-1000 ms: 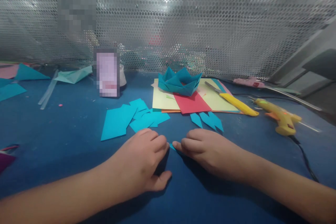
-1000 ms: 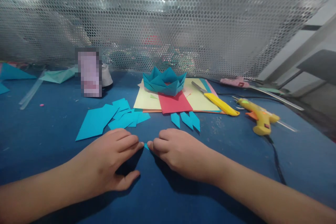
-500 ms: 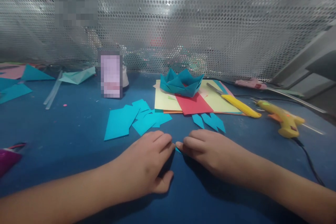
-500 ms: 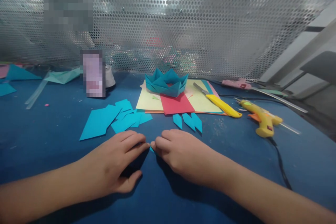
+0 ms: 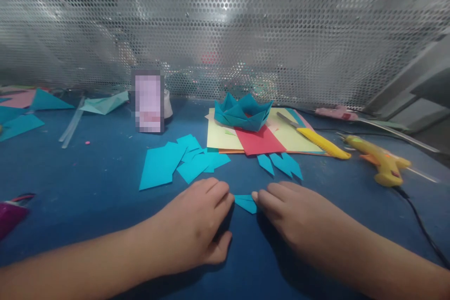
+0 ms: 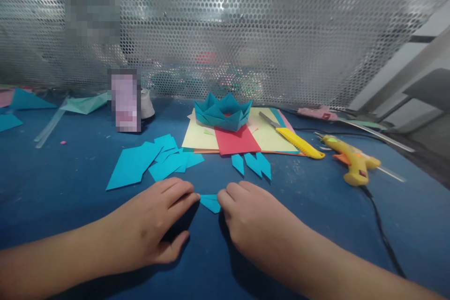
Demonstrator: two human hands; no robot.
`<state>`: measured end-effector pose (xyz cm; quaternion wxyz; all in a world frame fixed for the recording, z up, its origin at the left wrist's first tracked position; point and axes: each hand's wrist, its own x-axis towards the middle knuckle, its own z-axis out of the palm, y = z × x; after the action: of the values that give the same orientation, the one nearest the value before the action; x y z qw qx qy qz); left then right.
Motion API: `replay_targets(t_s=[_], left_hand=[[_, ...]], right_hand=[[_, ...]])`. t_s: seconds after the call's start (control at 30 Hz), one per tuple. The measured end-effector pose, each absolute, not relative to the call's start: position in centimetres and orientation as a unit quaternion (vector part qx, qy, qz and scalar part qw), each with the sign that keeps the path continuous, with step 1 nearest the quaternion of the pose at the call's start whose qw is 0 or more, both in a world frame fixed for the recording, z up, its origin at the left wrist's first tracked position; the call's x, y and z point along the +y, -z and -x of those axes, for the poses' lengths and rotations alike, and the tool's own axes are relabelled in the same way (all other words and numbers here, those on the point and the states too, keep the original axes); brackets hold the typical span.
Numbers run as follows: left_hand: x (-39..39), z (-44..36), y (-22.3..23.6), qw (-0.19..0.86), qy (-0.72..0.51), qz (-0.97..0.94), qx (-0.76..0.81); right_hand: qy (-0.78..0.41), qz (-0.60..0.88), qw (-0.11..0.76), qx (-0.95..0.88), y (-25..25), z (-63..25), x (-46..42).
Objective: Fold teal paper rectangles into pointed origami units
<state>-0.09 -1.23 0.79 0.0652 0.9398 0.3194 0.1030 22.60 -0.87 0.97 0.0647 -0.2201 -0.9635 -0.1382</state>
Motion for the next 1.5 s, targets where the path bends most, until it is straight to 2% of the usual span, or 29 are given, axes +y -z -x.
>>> replay_targets(t_s=[0.2,0.3,0.37,0.53,0.7,1.0,1.33,1.5], left_hand=[[-1.2,0.0,-0.9,0.068,-0.108,-0.940,0.317],[-1.4,0.0,-0.9,0.053,-0.098,-0.942,0.316],[-1.5,0.0,-1.0,0.045,-0.093,-0.944,0.315],[-1.5,0.2,-1.1,0.071,-0.099,-0.940,0.320],[-1.5,0.2,-1.0,0.084,-0.092,-0.938,0.324],[-1.5,0.5,-0.9,0.115,-0.128,-0.935,0.311],[-1.1,0.5,-0.4,0.123,-0.144,-0.940,0.285],[-1.1,0.6,-0.3,0.121,-0.159,-0.939,0.282]], right_hand=[[0.088,0.259,0.080,-0.959,-1.8,-23.0,-0.2],[0.083,0.286,0.135,-0.945,-2.3,-23.4,0.6],[0.060,0.314,0.137,-0.938,-2.4,-23.7,1.0],[-0.048,0.322,0.051,-0.944,-2.4,-24.1,1.6],[0.018,0.271,-0.011,-0.962,-2.4,-24.1,1.3],[0.010,0.254,0.094,-0.963,-1.2,-23.6,1.6],[0.133,0.149,0.151,-0.968,-0.6,-23.5,1.3],[0.061,0.160,0.189,-0.967,-0.5,-23.4,1.8]])
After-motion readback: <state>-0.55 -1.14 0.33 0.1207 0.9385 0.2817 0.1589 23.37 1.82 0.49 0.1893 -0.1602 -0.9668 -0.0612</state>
